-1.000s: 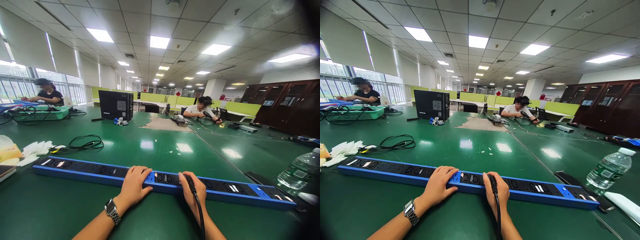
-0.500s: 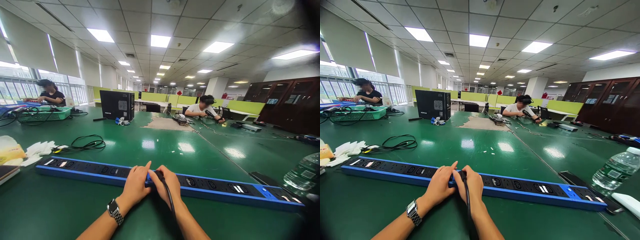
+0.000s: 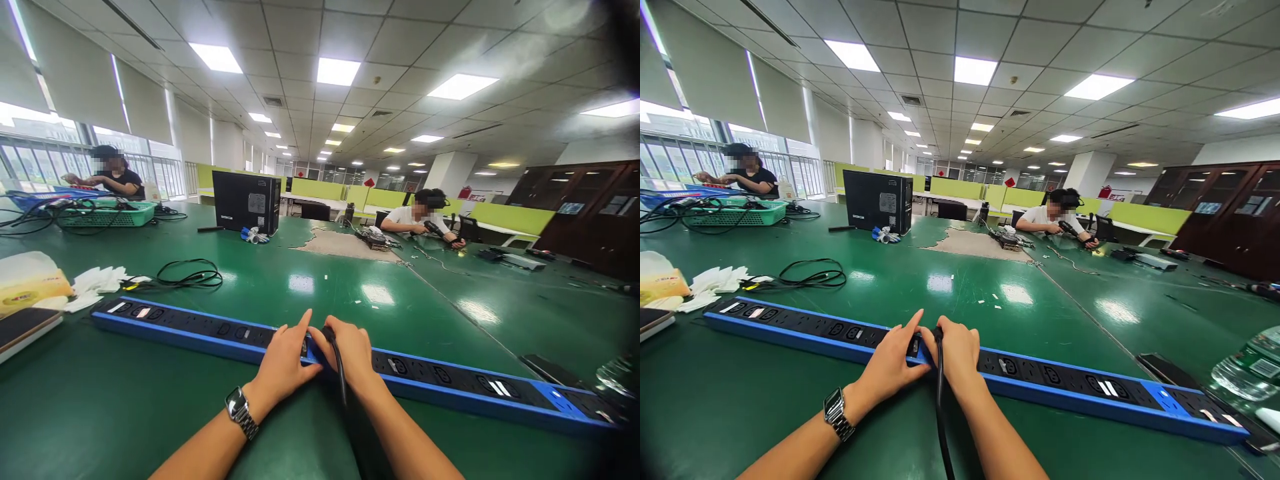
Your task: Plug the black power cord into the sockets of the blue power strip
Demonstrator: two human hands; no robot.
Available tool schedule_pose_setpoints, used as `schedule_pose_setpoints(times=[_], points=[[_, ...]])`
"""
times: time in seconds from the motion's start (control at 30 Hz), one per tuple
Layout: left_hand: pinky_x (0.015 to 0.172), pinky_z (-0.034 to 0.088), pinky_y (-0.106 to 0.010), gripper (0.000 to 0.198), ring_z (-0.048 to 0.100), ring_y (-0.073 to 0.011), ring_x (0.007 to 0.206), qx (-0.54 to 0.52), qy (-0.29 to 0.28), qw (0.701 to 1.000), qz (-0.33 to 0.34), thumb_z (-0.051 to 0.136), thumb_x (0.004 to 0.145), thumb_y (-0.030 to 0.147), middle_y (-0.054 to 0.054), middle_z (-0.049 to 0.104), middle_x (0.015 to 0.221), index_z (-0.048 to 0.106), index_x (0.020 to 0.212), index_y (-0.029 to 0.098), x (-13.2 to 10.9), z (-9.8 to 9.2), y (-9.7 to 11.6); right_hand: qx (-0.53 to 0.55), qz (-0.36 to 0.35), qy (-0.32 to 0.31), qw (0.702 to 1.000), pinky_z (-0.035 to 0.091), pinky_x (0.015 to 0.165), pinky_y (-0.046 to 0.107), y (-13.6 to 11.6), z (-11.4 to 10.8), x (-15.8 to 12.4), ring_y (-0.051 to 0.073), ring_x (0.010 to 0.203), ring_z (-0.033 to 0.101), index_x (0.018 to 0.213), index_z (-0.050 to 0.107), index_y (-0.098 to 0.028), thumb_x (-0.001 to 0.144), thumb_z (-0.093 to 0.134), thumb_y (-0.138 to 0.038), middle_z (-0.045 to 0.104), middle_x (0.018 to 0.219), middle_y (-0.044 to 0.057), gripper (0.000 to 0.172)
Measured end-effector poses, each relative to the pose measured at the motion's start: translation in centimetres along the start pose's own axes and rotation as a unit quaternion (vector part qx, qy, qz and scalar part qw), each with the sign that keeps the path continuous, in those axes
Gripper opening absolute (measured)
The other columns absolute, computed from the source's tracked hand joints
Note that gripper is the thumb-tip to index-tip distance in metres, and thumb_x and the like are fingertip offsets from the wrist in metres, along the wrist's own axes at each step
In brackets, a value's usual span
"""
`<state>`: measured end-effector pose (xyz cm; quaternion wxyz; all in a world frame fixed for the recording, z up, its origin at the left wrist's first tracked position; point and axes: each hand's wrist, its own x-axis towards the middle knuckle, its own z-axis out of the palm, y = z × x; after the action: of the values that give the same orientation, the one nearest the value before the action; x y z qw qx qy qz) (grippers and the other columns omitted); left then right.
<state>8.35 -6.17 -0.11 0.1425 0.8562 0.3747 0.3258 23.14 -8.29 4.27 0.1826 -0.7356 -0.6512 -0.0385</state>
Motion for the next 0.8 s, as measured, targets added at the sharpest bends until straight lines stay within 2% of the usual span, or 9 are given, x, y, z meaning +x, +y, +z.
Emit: schedule_pose_setpoints(times=[0.17,0.27,0.33,0.47,0.5,0.6,0.7,0.8], points=[[0.111,0.035,-0.054,0.097,0.059,-0.0265,0.118,-0.013,-0.004,1.0,-0.011,0.066,0.073,0.018,-0.01,0.065,0.125,0.013,0.154,0.022,0.0,-0.2,0.3,-0.022,-0.006,-0.031,0.999,0.024,0.064,0.031,-0.9,-0.1,-0.1,0.019,0.08,0.066,0.082,0.062,-0.023,0.094,0.046,-0.047,0.072,0.08,0.003,0.031],[0.108,0.039,-0.051,0.093,0.056,-0.0276,0.121,-0.017,0.016,1.0,0.0,0.062,0.072,0.016,-0.013,0.06,0.131,0.017,0.153,0.021,-0.1,-0.3,0.4,-0.047,-0.02,-0.025,0.998,0.028,0.069,0.031,-1.9,0.2,-1.0,0.022,0.088,0.065,0.09,0.061,-0.022,0.095,0.047,-0.041,0.071,0.088,0.005,0.024],[0.108,0.039,-0.052,0.092,0.055,-0.028,0.121,-0.001,0.009,1.0,0.019,0.06,0.07,0.014,-0.013,0.059,0.132,0.02,0.153,0.023,-0.1,-0.3,0.3,-0.059,-0.032,-0.019,0.998,0.031,0.073,0.033,-2.4,0.4,-1.7,0.023,0.093,0.064,0.096,0.06,-0.022,0.095,0.047,-0.04,0.07,0.095,0.007,0.023],[0.109,0.035,-0.053,0.088,0.058,-0.0264,0.114,0.04,-0.016,0.999,0.034,0.056,0.07,0.011,-0.009,0.065,0.121,0.025,0.151,0.024,-0.1,-0.1,0.0,-0.057,-0.055,-0.046,0.996,0.037,0.076,0.034,-1.5,-0.3,-2.7,0.025,0.097,0.063,0.104,0.061,-0.02,0.091,0.053,-0.033,0.069,0.102,0.009,0.02],[0.107,0.038,-0.051,0.086,0.059,-0.0261,0.113,0.042,-0.016,0.998,0.033,0.057,0.071,0.012,-0.009,0.065,0.121,0.025,0.151,0.024,0.0,-0.1,0.0,-0.041,-0.065,-0.067,0.995,0.039,0.076,0.033,-0.9,-0.8,-2.6,0.025,0.098,0.063,0.106,0.062,-0.02,0.088,0.056,-0.029,0.07,0.104,0.009,0.021],[0.101,0.044,-0.047,0.088,0.06,-0.0274,0.11,0.068,-0.012,0.998,0.012,0.065,0.071,0.018,-0.01,0.066,0.119,0.026,0.15,0.022,0.0,-0.1,0.4,0.034,-0.09,-0.148,0.984,0.044,0.078,0.028,1.0,-2.8,-1.5,0.02,0.099,0.066,0.118,0.065,-0.025,0.078,0.056,-0.015,0.073,0.108,0.004,0.042],[0.109,0.032,-0.058,0.094,0.057,-0.0341,0.116,0.154,0.012,0.987,-0.044,0.077,0.066,0.034,-0.015,0.066,0.12,0.032,0.148,0.017,0.0,-0.3,0.9,0.06,-0.055,-0.159,0.984,0.046,0.08,0.024,1.3,-4.1,0.8,0.016,0.099,0.068,0.113,0.071,-0.027,0.081,0.045,-0.015,0.075,0.108,0.002,0.043],[0.113,0.02,-0.063,0.091,0.054,-0.0386,0.121,0.21,0.021,0.975,-0.074,0.081,0.06,0.049,-0.019,0.064,0.124,0.047,0.137,0.015,0.0,-0.6,0.9,0.036,-0.007,-0.139,0.99,0.049,0.073,0.028,-0.8,-3.3,2.8,0.021,0.091,0.071,0.097,0.076,-0.021,0.089,0.039,-0.028,0.076,0.102,0.009,0.039]])
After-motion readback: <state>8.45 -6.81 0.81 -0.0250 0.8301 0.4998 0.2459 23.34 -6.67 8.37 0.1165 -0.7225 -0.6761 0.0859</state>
